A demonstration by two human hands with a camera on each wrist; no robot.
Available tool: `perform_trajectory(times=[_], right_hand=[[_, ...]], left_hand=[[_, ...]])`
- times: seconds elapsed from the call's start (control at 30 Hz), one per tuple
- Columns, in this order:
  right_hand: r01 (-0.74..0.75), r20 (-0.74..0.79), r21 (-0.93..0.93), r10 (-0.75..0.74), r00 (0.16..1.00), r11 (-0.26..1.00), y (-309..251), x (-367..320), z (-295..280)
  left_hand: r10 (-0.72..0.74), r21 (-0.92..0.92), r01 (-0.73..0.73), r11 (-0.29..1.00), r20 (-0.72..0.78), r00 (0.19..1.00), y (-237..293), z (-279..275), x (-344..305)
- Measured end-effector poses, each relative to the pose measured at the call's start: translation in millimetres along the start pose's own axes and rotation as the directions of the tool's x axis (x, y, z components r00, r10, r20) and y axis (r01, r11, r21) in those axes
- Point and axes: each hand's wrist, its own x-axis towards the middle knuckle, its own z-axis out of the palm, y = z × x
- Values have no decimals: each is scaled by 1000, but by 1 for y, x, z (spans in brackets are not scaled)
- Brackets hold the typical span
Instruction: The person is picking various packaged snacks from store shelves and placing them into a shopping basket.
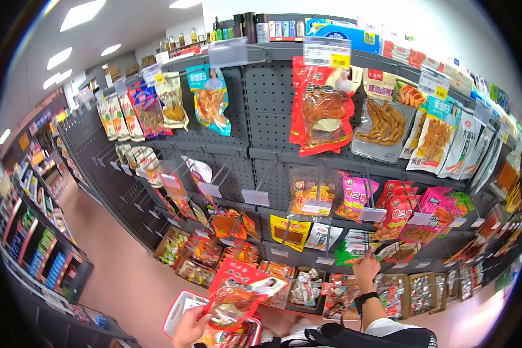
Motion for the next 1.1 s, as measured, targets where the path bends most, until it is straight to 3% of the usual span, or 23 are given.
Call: perform_trajectory(times=[0.03, 0.1, 0.17, 0.23, 0.3, 0.33, 0.4, 0.6, 0.7, 0.8, 1.1], right_hand=[[-10, 7, 21, 10, 1000, 1000, 0, -2, 0], [51, -34, 16, -50, 998, 999, -1, 0, 4], [77, -59, 58, -73, 996, 995, 15, 5, 4], [88, -22, 96, -87, 996, 991, 18, 7, -3], [97, -15, 79, -96, 995, 992, 23, 10, -8], [118, 2, 92, -119, 993, 989, 30, 12, -9], [192, -1, 73, -193, 981, 979, 46, 13, -2], [200, 68, 125, -209, 976, 972, 46, 15, -11], [191, 116, 132, -207, 972, 973, 41, 22, -30], [184, 227, 179, -222, 948, 967, 47, 27, -42], [197, 298, 216, -257, 919, 956, 52, 38, -46]], left_hand=[[105, 118, -105, 987, 5, 994, 14, -1, 11], [282, 8, -282, 959, -78, 956, 62, 6, 35], [255, -192, -273, 943, -114, 960, 95, 27, 55], [292, -156, -328, 932, -216, 932, 127, 38, 72], [464, -127, -507, 853, -262, 846, 139, 51, 97], [468, -107, -505, 857, -250, 847, 164, 66, 104], [467, -261, -574, 776, -375, 801, 202, 90, 118], [437, -413, -570, 710, -377, 817, 251, 118, 154], [405, -575, -540, 615, -357, 842, 265, 123, 167], [360, -594, -534, 601, -395, 845, 283, 136, 163], [334, -624, -545, 560, -432, 838, 302, 139, 169]])
